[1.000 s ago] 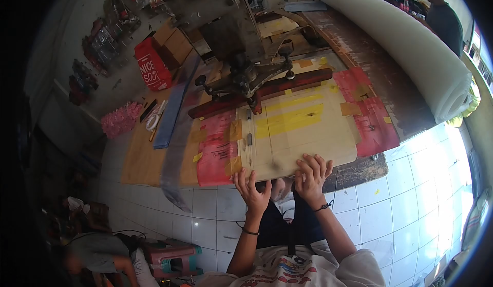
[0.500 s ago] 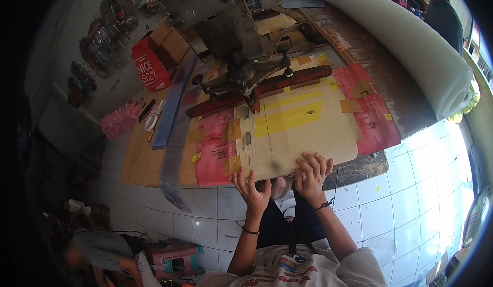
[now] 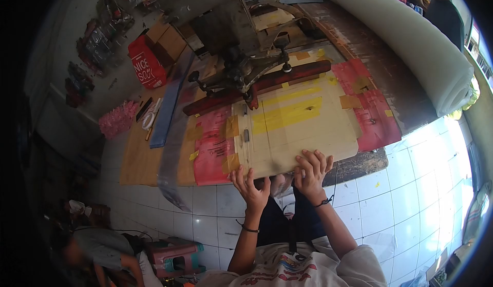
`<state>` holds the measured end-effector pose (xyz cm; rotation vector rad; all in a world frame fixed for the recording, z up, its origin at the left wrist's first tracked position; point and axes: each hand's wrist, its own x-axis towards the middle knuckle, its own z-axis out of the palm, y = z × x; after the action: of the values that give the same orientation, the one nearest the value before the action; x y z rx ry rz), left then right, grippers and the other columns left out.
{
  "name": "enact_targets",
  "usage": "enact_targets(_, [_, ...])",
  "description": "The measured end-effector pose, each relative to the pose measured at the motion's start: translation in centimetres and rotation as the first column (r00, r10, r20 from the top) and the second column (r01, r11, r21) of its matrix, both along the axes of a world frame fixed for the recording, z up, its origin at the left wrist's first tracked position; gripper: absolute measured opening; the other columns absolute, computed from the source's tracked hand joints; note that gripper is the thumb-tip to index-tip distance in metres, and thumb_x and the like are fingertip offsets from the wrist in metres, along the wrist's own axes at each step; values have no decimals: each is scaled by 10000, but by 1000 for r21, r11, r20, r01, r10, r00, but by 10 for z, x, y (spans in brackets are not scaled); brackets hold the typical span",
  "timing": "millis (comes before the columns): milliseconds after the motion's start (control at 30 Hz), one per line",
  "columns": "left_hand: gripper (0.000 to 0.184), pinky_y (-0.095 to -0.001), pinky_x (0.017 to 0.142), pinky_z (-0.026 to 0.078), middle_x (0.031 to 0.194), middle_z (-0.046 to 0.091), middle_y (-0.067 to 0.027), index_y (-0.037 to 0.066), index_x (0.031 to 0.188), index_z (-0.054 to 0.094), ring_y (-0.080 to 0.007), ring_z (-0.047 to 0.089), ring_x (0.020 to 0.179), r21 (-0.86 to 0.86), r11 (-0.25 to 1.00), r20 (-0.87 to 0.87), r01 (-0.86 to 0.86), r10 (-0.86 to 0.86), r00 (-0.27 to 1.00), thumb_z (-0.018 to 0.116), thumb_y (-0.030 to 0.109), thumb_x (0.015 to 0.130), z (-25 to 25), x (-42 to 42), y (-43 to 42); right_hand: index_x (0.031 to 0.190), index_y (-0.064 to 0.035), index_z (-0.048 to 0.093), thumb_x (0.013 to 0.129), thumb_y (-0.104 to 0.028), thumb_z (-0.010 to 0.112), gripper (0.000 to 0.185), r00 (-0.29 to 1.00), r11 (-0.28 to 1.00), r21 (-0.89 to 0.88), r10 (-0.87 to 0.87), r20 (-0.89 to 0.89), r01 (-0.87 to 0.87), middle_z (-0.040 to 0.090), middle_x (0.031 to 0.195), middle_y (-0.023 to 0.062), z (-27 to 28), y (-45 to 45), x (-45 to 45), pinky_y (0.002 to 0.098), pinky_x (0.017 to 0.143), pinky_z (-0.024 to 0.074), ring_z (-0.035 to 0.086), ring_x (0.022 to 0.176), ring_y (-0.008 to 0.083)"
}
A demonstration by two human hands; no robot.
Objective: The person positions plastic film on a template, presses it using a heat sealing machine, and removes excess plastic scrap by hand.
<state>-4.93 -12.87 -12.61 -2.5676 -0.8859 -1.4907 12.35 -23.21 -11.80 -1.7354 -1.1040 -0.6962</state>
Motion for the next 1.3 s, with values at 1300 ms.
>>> enact_targets(1300, [560,-701,1196,157,1578,329,-228,256,1431,545,-490,246,1475,25,998,1,50,-50,999,739,344,913,-4,-2,3,1186,-219,665,902,-225,666,285,999,1000,24,-9,49,8,626,1324,18,-8,2,5,547,1263,86,440,1373,279])
